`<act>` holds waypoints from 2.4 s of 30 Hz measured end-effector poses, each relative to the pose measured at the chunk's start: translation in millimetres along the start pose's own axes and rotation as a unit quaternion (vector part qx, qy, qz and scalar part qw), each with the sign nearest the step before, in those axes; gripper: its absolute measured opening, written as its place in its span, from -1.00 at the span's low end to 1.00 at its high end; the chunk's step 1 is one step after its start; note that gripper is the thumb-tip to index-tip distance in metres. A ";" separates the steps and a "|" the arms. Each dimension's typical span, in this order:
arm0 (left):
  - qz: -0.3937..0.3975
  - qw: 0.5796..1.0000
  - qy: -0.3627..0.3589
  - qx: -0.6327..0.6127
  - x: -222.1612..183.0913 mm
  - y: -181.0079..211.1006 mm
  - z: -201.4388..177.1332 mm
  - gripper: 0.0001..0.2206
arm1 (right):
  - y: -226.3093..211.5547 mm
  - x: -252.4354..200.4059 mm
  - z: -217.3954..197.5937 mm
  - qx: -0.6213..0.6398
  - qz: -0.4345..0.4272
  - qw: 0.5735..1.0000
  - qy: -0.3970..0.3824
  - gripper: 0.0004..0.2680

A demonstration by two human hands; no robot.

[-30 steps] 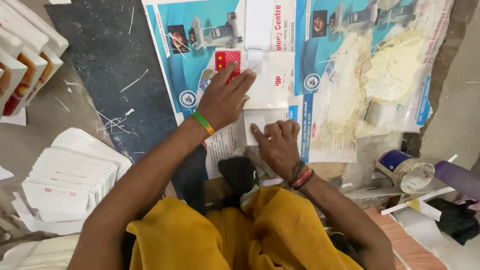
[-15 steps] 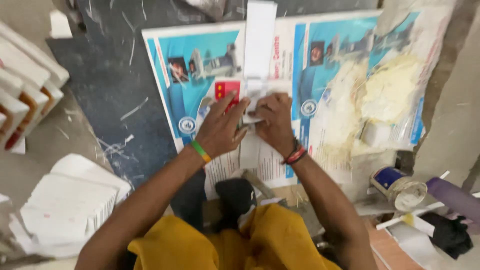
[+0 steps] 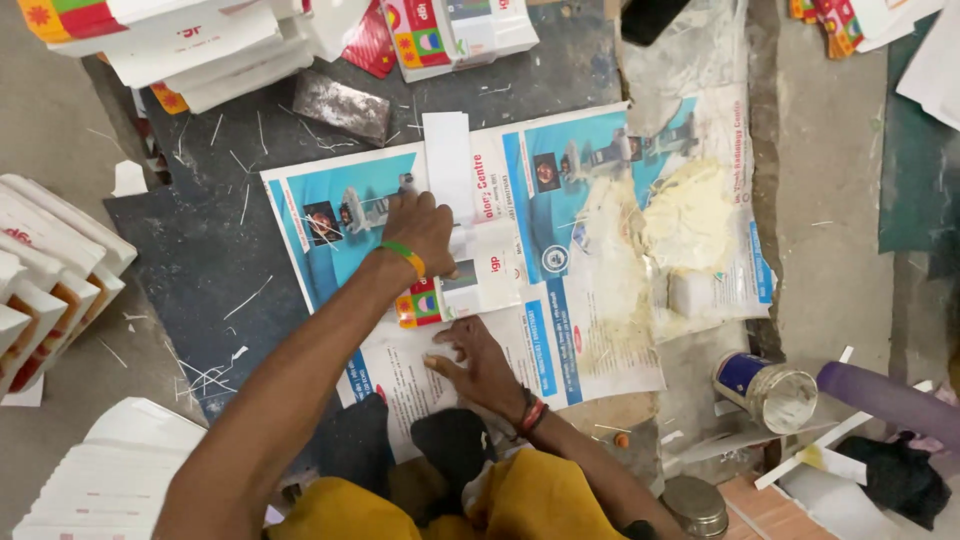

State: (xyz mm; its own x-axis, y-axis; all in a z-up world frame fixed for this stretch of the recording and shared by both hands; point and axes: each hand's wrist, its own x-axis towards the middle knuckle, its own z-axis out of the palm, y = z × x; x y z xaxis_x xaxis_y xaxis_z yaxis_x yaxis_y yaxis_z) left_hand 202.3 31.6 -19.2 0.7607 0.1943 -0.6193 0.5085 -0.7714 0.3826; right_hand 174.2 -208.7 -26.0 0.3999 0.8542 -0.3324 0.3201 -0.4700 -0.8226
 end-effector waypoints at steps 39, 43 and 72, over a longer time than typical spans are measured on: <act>-0.077 0.661 0.442 -0.602 193.6 -48.8 -96.3 -0.59 | 41.7 71.6 -45.4 -0.135 -0.095 0.956 0.244 -0.58; -0.055 0.703 0.626 -0.333 101.6 -15.8 -80.7 -0.45 | 35.6 73.4 -41.5 -0.109 -0.096 0.954 0.261 -0.60; 0.086 0.611 0.476 -0.627 -151.4 -112.4 -103.8 -0.58 | -167.4 192.8 -93.1 0.250 -0.218 0.933 0.139 -0.60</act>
State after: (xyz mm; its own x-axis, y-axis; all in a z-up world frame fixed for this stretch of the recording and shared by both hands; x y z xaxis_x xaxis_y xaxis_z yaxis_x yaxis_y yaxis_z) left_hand 71.8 151.8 102.7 0.4317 0.9009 -0.0449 -0.1564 0.1238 0.9799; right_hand 277.7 14.0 90.6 0.5544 0.8171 0.1584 0.0908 0.1298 -0.9874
